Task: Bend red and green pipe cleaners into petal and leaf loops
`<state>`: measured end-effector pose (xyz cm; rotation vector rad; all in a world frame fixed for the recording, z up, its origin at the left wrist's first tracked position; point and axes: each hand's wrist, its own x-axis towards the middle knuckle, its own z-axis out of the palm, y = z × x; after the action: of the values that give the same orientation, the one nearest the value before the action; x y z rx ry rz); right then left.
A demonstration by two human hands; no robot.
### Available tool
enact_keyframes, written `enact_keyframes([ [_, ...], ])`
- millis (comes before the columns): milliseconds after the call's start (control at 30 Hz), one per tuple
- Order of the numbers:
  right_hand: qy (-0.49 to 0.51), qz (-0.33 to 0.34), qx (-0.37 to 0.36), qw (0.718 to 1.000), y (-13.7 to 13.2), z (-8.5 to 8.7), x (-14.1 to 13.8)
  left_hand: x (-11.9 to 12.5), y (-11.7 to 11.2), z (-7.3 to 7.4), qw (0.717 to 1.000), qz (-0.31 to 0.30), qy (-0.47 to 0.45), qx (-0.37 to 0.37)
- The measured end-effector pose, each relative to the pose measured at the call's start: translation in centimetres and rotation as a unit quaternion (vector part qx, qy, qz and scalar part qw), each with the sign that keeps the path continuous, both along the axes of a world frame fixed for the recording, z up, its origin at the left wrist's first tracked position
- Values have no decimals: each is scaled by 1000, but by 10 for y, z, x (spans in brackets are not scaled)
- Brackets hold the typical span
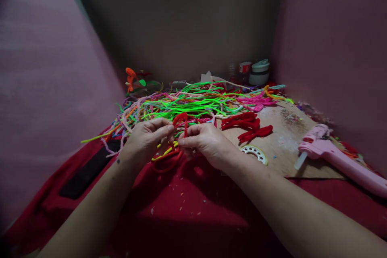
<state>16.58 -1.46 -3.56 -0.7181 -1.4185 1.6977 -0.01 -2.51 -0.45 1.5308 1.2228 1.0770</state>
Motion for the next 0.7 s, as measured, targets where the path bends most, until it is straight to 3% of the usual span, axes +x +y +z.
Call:
enact_keyframes([
  [133, 16, -100, 38, 994, -2, 6, -2, 1, -1, 1, 1000, 2, -9, -12],
  [300, 28, -229, 117, 966, -5, 13, -3, 11, -7, 2, 999, 13, 37, -2],
  [700, -17, -275, 199, 941, -8, 6, -6, 22, -14, -3, 995, 28, 79, 53],
])
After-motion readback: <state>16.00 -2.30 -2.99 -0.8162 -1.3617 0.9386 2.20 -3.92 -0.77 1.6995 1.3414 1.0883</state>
